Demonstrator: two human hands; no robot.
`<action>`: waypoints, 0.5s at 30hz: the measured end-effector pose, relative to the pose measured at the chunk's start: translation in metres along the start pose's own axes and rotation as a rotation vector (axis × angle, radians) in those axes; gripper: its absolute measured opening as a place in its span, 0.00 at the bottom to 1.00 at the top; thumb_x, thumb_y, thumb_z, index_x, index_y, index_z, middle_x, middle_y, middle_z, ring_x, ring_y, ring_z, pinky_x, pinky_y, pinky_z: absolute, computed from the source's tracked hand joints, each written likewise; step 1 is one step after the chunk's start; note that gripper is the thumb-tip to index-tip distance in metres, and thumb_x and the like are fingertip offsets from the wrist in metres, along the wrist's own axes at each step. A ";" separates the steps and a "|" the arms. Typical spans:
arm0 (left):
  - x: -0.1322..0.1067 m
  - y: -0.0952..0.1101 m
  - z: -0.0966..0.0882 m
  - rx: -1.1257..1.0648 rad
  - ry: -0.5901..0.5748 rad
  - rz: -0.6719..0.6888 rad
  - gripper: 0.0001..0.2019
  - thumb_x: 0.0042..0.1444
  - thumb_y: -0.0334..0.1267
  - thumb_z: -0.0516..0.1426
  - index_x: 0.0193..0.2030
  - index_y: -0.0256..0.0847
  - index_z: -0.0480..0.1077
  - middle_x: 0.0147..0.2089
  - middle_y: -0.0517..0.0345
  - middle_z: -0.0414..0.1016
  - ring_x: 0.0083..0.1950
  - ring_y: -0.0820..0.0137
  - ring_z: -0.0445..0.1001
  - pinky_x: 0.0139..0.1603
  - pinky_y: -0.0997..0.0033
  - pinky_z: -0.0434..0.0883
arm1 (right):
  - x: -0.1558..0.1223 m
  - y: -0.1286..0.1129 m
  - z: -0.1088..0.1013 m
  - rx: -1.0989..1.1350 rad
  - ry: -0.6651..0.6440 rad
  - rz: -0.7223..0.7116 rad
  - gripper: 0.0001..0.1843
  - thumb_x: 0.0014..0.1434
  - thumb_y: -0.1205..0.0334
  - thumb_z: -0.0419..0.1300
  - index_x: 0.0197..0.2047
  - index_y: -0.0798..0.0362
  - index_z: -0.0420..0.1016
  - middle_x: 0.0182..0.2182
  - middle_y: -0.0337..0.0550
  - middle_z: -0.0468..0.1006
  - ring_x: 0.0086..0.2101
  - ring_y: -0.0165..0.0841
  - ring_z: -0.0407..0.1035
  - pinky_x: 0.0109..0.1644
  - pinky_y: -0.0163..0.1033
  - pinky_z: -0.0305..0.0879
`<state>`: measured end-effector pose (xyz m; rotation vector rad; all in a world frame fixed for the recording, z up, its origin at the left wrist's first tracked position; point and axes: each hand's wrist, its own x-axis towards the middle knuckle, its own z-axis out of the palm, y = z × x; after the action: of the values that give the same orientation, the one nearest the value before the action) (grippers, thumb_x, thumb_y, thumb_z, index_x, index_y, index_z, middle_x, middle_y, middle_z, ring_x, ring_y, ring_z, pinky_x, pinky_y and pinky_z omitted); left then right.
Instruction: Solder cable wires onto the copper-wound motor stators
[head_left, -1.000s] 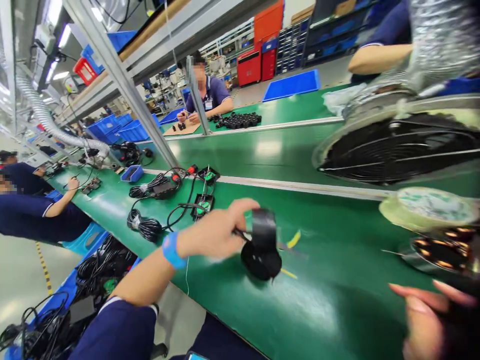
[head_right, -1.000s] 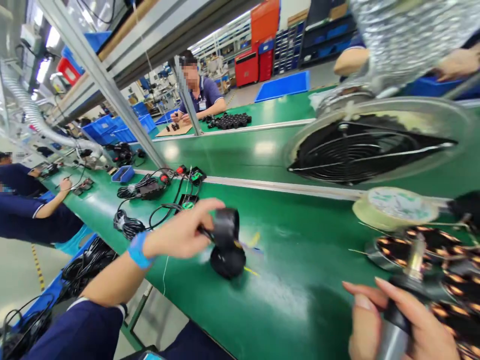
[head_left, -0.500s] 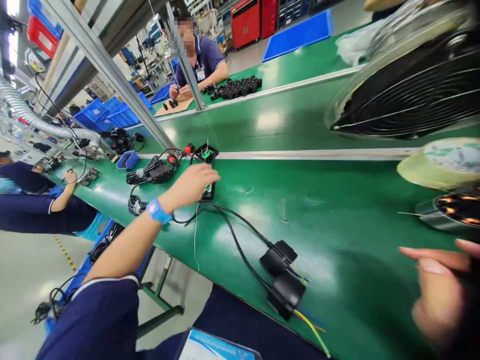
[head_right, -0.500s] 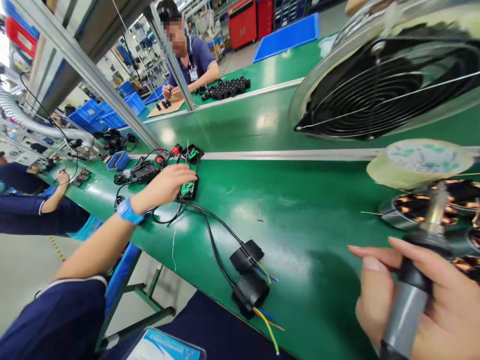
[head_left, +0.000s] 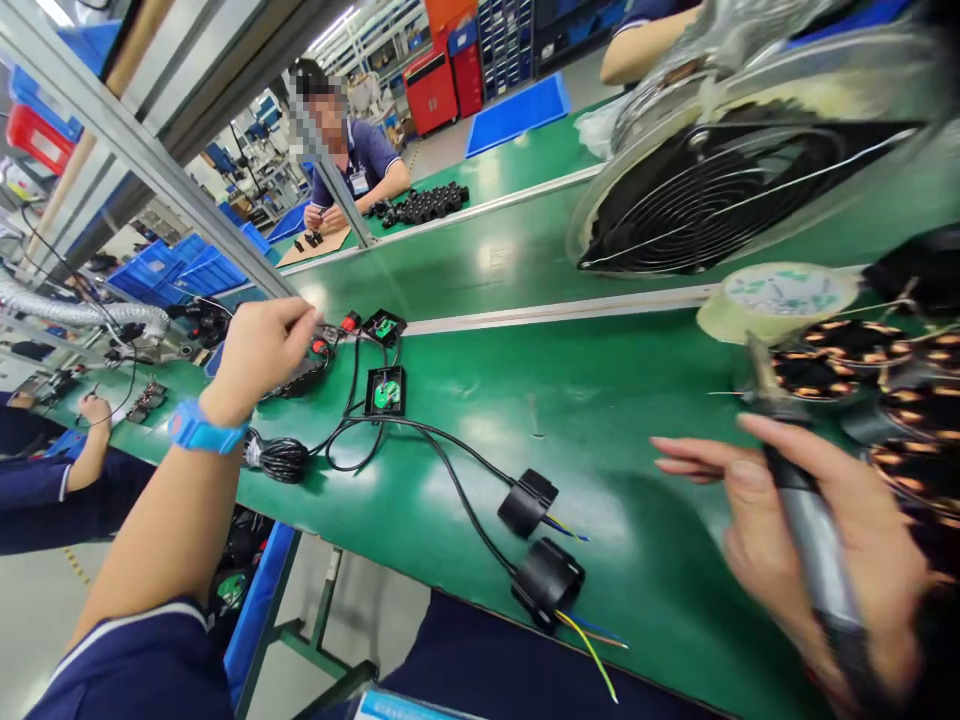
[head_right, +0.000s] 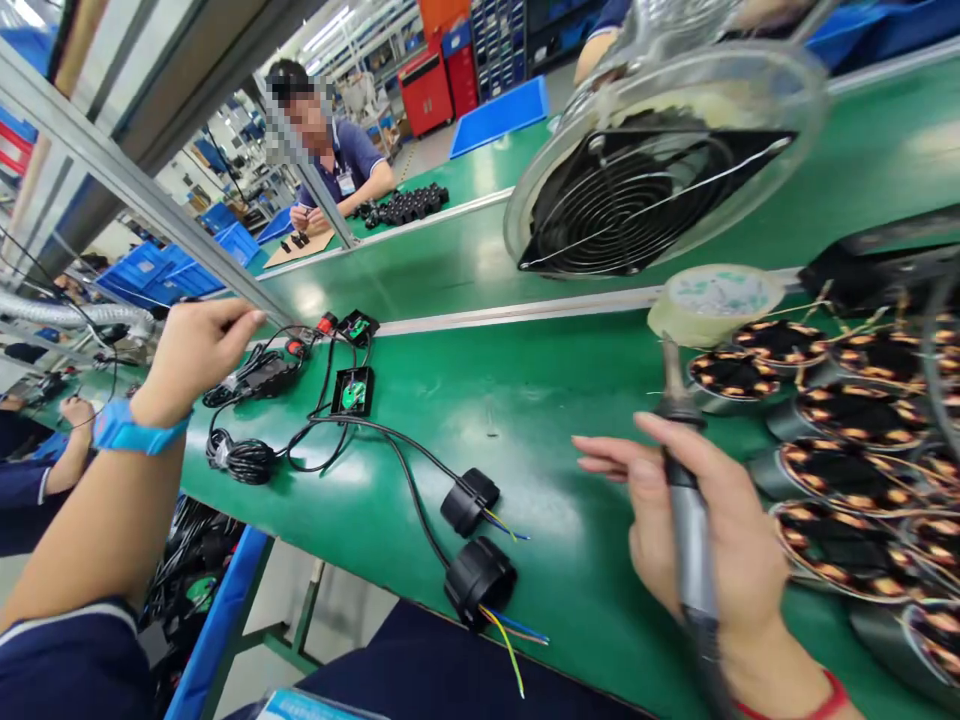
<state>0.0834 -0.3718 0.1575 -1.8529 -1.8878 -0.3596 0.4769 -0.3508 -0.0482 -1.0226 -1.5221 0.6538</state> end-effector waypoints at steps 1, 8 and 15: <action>-0.008 0.015 -0.005 -0.039 0.037 0.020 0.13 0.57 0.42 0.54 0.23 0.42 0.69 0.17 0.60 0.62 0.20 0.71 0.62 0.26 0.71 0.57 | 0.002 -0.006 0.002 0.050 -0.035 -0.017 0.11 0.70 0.57 0.54 0.55 0.41 0.67 0.39 0.47 0.79 0.33 0.38 0.76 0.37 0.46 0.74; -0.044 0.113 -0.017 -0.312 0.136 0.372 0.08 0.60 0.33 0.56 0.31 0.41 0.73 0.23 0.60 0.71 0.24 0.73 0.68 0.26 0.72 0.63 | 0.015 -0.071 0.044 0.370 -0.271 -0.173 0.30 0.63 0.62 0.63 0.62 0.44 0.54 0.62 0.47 0.61 0.59 0.39 0.62 0.62 0.50 0.62; -0.052 0.106 -0.032 -0.385 0.255 0.329 0.03 0.56 0.31 0.61 0.35 0.43 0.77 0.27 0.64 0.75 0.25 0.79 0.69 0.27 0.79 0.65 | 0.015 -0.114 0.087 0.840 -0.353 -0.150 0.13 0.68 0.67 0.54 0.54 0.50 0.58 0.32 0.36 0.74 0.34 0.28 0.72 0.40 0.32 0.71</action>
<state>0.1924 -0.4266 0.1450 -2.1966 -1.3837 -0.8461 0.3641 -0.3797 0.0374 -0.1556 -1.3815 1.2666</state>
